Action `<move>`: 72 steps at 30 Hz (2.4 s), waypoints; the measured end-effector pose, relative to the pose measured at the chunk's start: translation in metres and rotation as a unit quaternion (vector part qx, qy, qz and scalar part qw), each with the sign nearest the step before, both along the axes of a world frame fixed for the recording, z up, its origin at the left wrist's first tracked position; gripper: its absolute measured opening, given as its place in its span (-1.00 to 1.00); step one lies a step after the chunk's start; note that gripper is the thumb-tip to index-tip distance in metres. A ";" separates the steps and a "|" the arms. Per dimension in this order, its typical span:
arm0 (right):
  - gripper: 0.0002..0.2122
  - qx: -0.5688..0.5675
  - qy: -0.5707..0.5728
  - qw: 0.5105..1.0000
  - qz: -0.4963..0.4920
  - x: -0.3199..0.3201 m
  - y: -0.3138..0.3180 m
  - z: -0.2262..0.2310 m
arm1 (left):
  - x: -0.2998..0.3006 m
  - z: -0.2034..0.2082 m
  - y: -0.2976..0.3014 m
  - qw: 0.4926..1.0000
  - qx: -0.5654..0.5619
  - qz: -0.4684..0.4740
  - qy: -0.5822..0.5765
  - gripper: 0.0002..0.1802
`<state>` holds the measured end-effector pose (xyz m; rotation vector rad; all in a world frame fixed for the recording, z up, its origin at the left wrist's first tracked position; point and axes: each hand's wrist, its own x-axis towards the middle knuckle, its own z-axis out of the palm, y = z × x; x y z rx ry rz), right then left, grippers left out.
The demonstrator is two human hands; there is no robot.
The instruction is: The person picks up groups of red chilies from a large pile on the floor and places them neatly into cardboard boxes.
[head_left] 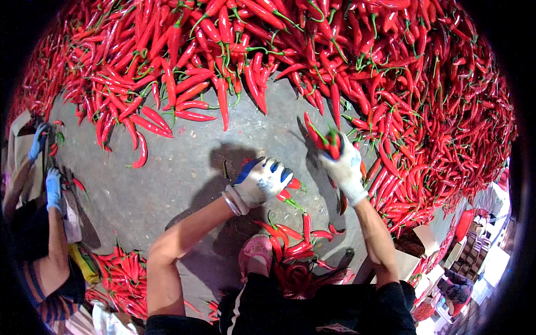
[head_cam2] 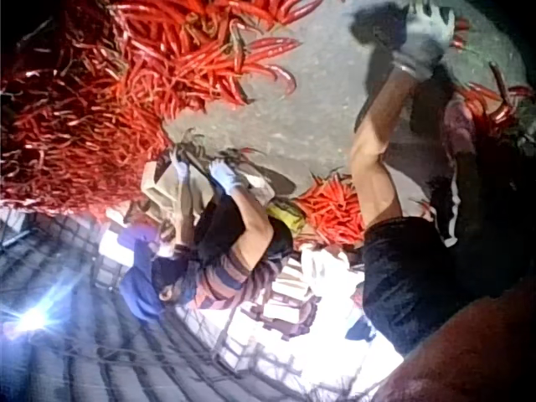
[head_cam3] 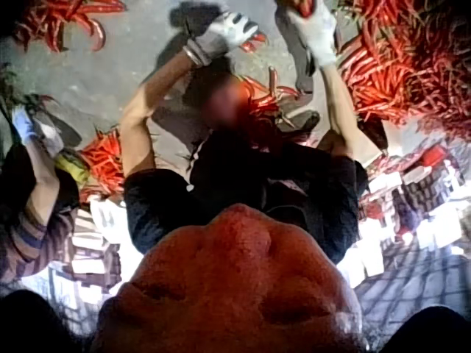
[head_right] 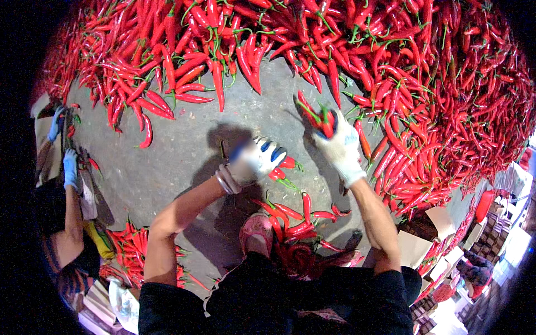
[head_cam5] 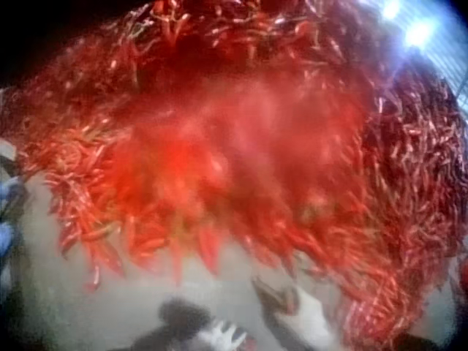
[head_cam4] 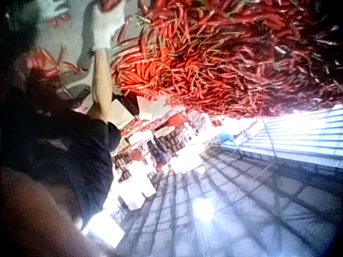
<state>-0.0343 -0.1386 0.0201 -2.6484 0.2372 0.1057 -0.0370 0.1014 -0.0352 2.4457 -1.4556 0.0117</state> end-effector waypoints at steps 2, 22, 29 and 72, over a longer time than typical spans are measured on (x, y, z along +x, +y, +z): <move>-0.45 0.068 0.117 0.990 0.033 -0.027 -0.010 0.028 | 0.000 0.007 0.017 0.992 -0.053 0.062 0.092 -0.65; -0.38 -0.094 -0.002 0.995 -0.018 0.124 0.139 -0.041 | 0.112 0.004 0.038 0.450 -0.516 0.368 0.629 -0.82; -0.46 -0.009 0.081 0.997 0.012 0.076 0.104 -0.027 | 0.048 -0.008 0.008 0.463 -0.470 0.356 0.662 -0.88; -0.86 0.676 0.142 0.659 -0.297 -0.063 0.109 -0.022 | -0.034 0.035 0.022 0.731 -0.317 0.364 0.483 -0.44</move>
